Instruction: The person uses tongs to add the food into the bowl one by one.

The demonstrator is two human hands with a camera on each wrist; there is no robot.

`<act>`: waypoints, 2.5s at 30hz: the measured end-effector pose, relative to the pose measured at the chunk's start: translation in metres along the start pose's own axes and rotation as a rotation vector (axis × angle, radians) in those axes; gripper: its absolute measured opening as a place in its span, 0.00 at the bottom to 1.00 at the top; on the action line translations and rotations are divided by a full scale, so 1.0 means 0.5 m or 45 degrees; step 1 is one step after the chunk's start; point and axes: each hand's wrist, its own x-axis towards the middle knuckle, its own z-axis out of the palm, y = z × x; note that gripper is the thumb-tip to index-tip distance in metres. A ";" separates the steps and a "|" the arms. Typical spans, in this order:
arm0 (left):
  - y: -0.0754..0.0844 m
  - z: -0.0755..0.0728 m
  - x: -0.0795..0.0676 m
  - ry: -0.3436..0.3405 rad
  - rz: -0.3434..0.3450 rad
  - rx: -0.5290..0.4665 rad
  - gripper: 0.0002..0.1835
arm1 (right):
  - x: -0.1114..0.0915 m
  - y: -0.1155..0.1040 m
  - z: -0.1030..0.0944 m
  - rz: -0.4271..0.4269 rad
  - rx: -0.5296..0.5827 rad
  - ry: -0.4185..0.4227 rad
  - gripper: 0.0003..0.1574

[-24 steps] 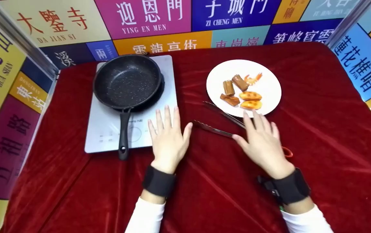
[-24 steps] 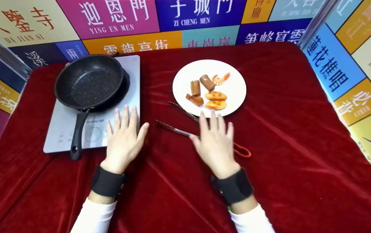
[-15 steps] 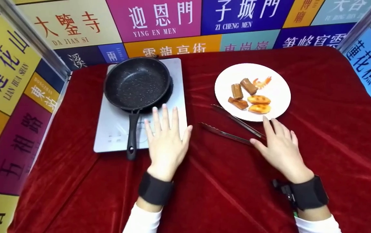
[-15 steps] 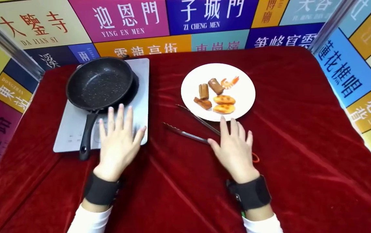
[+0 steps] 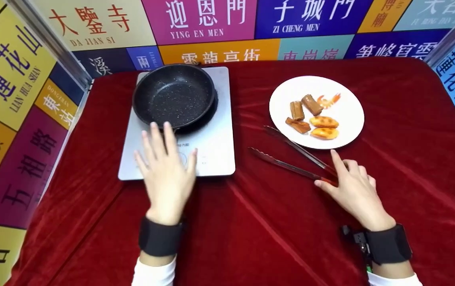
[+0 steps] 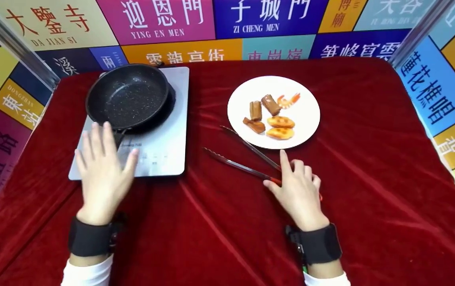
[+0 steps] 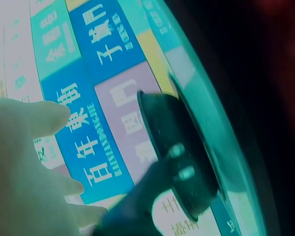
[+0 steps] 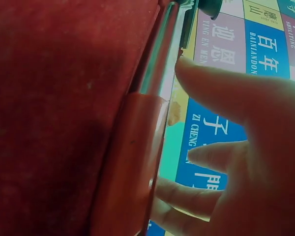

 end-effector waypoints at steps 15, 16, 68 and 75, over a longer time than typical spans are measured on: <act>-0.058 -0.016 0.047 -0.200 -0.055 -0.285 0.32 | 0.002 0.008 0.012 0.059 -0.012 -0.052 0.57; -0.056 -0.017 0.049 -0.231 -0.035 -0.295 0.29 | 0.001 0.009 0.010 0.061 -0.011 -0.055 0.57; -0.089 -0.052 0.040 -0.763 0.121 -0.302 0.23 | 0.001 0.012 0.013 -0.247 0.009 -0.131 0.20; -0.092 -0.056 0.045 -0.783 0.109 -0.295 0.21 | 0.001 0.002 0.012 -0.307 0.025 -0.041 0.22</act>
